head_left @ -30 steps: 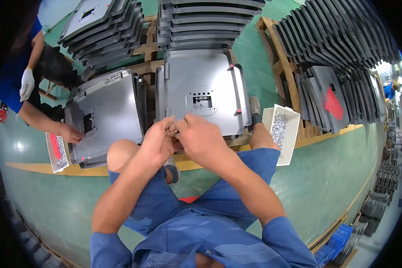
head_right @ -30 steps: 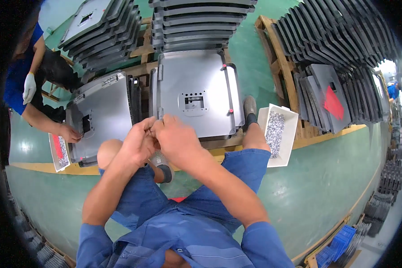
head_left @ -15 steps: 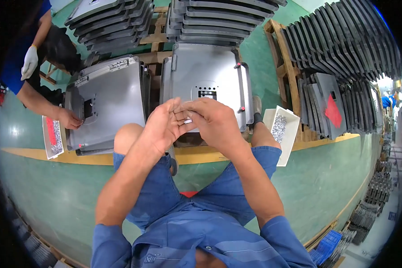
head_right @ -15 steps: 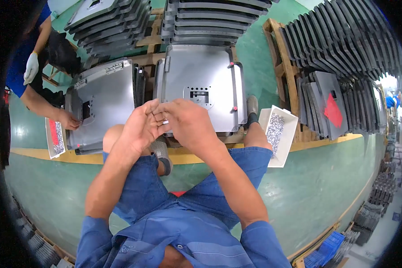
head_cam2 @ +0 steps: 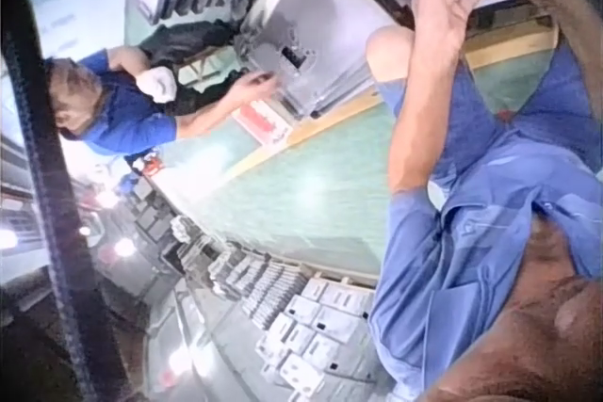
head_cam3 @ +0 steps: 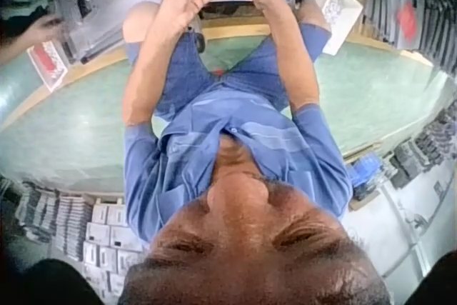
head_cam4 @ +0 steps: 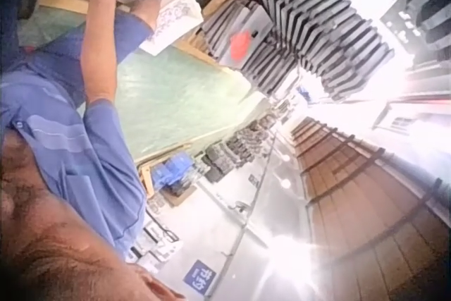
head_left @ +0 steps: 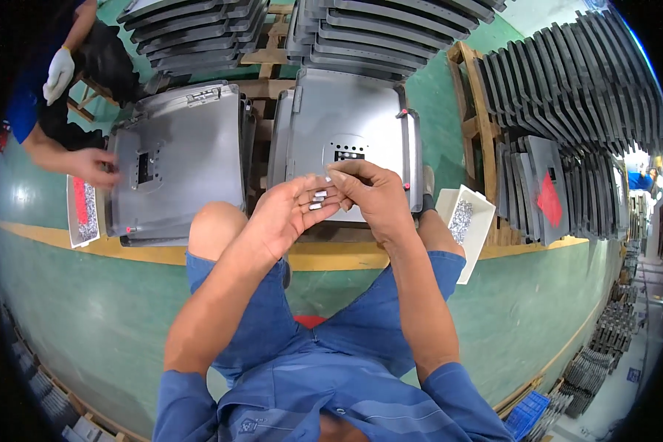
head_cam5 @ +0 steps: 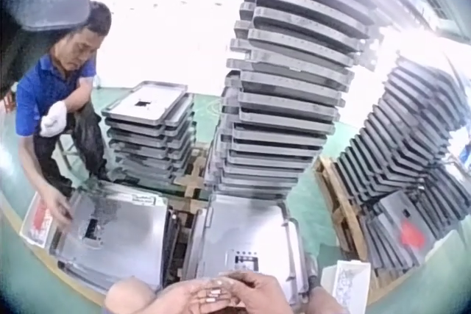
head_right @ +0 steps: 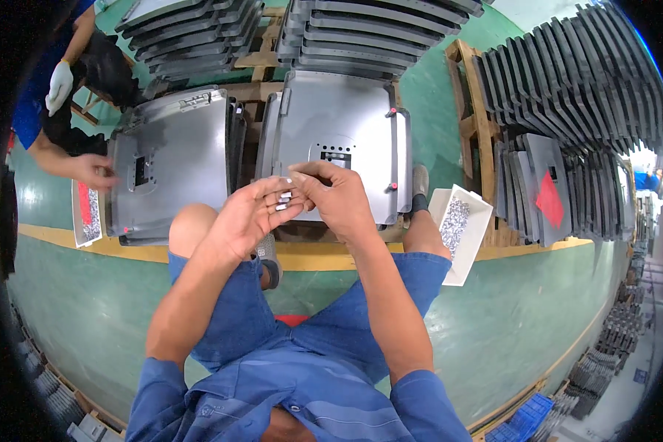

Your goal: The person assembles small components and fasteners onto metal housing panels by hand.

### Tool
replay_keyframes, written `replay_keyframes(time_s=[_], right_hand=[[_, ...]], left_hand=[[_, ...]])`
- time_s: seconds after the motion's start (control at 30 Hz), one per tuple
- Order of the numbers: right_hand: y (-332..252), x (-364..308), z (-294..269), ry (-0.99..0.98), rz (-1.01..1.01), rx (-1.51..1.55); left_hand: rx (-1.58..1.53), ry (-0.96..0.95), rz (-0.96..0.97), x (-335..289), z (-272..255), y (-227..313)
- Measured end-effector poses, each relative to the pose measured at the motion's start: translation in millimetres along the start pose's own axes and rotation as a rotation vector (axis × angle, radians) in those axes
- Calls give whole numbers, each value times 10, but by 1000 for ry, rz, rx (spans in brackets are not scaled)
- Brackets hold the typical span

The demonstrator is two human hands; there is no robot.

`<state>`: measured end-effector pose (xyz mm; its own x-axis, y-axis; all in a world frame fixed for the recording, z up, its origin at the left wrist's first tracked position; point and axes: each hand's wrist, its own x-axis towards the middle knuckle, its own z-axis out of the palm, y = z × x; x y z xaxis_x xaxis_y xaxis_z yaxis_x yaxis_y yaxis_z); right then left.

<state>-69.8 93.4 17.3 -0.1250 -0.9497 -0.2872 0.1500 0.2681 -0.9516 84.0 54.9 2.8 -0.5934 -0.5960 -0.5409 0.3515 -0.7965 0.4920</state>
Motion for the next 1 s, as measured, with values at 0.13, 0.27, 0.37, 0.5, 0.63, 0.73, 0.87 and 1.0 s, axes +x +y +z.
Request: replay_keyframes(time_s=[0.13, 0.27, 0.37, 0.5, 0.63, 0.73, 0.87, 1.0], right_hand=[[28, 208, -49, 35, -2, -24], [64, 646, -81, 122, 33, -19], [250, 1204, -114, 160, 29, -245], [671, 2091, -285, 206, -208, -654], [1062, 2735, -191, 179, -433, -812], [1313, 3072, -185, 158, -465, -879], [1542, 3421, -201, 142, -427, -879], [1610, 3574, -136, 124, -449, -901]], left_hand=[[23, 1, 5, 40, -8, 28], [-15, 3, -23, -1, 10, -31], [-76, 6, -93, -54, 14, -79], [-125, 17, -176, -169, 215, 36], [-153, -51, -322, -144, 137, 161], [-131, -32, -337, -45, 75, 241], [-145, 31, -373, 36, 49, 317], [-451, 0, -200, 90, 81, 359]])
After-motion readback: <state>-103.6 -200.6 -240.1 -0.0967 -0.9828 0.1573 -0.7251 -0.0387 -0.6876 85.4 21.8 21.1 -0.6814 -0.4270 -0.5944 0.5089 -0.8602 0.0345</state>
